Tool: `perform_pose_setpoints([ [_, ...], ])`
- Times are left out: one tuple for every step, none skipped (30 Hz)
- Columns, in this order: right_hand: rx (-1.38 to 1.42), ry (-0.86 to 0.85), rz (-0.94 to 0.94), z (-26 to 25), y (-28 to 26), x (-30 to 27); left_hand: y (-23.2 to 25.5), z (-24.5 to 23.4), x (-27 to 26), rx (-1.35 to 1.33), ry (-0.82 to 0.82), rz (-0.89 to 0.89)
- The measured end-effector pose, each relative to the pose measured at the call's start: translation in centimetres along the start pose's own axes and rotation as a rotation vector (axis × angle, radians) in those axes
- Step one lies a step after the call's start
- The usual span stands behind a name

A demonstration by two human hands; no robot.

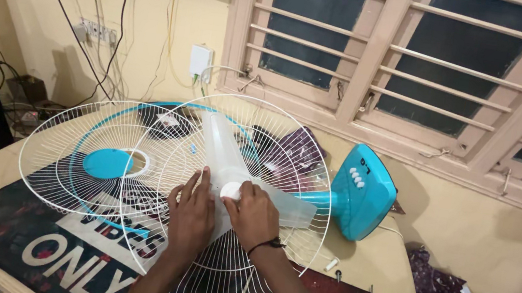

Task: The person disassembles a table fan by first unscrewing the front grill cap, then removing the front grill, and finally detaching the fan blades from the motor hub. The components are placed on the table.

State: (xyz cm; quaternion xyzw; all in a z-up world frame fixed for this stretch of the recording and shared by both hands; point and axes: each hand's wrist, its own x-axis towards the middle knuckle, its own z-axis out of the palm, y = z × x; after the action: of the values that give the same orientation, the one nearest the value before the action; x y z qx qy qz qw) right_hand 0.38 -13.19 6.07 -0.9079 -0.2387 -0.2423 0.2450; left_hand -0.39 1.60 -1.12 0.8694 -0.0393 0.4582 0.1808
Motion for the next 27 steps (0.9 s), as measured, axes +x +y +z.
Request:
perform_pose_setpoints([
  [0.014,0.013,-0.036,-0.3,-0.1,-0.2,0.0,0.0,0.0,-0.007,-0.002,-0.003],
  [0.026,0.025,-0.07,-0.8,-0.1,-0.5,0.0,0.0,0.0,-0.016,-0.006,-0.007],
  [0.039,0.037,-0.105,-1.1,0.0,-0.7,0.0,0.0,0.1,-0.011,-0.012,-0.009],
  [0.038,0.061,-0.193,-1.5,0.2,-0.8,-0.1,0.1,0.0,-0.007,-0.021,-0.013],
  [0.038,0.084,-0.28,-1.8,0.5,-0.9,-0.1,0.1,-0.1,-0.003,-0.03,-0.017],
  [0.038,0.109,-0.369,-2.0,0.7,-0.9,-0.2,0.1,-0.1,-0.011,-0.02,-0.011],
  [0.005,0.09,-0.431,-2.1,0.8,-0.9,-0.3,0.1,-0.2,-0.019,-0.01,-0.006],
  [-0.03,0.072,-0.493,-2.2,0.9,-0.7,-0.3,0.2,-0.1,-0.028,0.003,0.001],
  [-0.065,0.053,-0.555,-2.2,1.1,-0.7,-0.2,0.2,-0.1,-0.025,0.003,-0.007],
  [-0.059,0.041,-0.574,-2.3,1.3,-0.7,-0.2,0.3,-0.1,-0.021,0.003,-0.017],
  [-0.053,0.029,-0.592,-2.3,1.6,-0.7,-0.1,0.3,-0.2,-0.017,0.003,-0.026],
  [-0.046,0.018,-0.614,-2.3,1.8,-0.7,0.0,0.3,-0.2,-0.028,0.012,-0.023],
  [-0.048,0.012,-0.609,-2.3,1.9,-0.7,0.1,0.3,-0.3,-0.039,0.021,-0.02],
  [-0.05,0.009,-0.608,-2.1,2.0,-0.5,0.0,0.2,-0.3,-0.047,0.033,-0.015],
  [-0.051,0.006,-0.606,-1.9,2.0,-0.3,-0.1,0.3,-0.1,-0.035,0.027,-0.016],
  [-0.063,0.025,-0.616,-1.7,2.0,-0.2,-0.1,0.3,-0.1,-0.025,0.018,-0.018],
  [-0.075,0.044,-0.626,-1.4,2.0,-0.1,-0.1,0.3,-0.1,-0.014,0.009,-0.02],
  [-0.089,0.061,-0.634,-1.2,2.1,-0.2,-0.1,0.3,-0.3,-0.021,0.021,-0.011],
  [-0.088,0.067,-0.597,-0.9,2.1,-0.3,-0.1,0.3,-0.5,-0.028,0.033,-0.003],
  [-0.088,0.08,-0.562,-0.6,1.9,-0.2,-0.1,0.4,-0.2,-0.034,0.049,0.01],
  [-0.088,0.093,-0.526,-0.3,1.7,-0.1,-0.3,0.3,-0.1,-0.018,0.042,0.001],
  [-0.079,0.091,-0.475,-0.2,1.7,0.1,-0.2,0.3,-0.2,-0.008,0.034,-0.011],
  [-0.071,0.09,-0.425,0.0,1.6,0.2,-0.1,0.5,-0.1,0.002,0.026,-0.023],
  [-0.056,0.086,-0.375,0.2,1.4,0.2,-0.2,0.5,-0.2,0.0,0.025,-0.025],
  [-0.05,0.086,-0.334,0.3,1.4,0.1,-0.1,0.6,-0.3,-0.001,0.024,-0.028],
  [-0.042,0.086,-0.296,0.4,1.2,0.2,-0.2,0.6,-0.3,0.001,0.025,-0.031],
  [-0.034,0.087,-0.259,0.5,1.1,0.2,-0.3,0.7,-0.2,0.001,0.01,-0.036],
])
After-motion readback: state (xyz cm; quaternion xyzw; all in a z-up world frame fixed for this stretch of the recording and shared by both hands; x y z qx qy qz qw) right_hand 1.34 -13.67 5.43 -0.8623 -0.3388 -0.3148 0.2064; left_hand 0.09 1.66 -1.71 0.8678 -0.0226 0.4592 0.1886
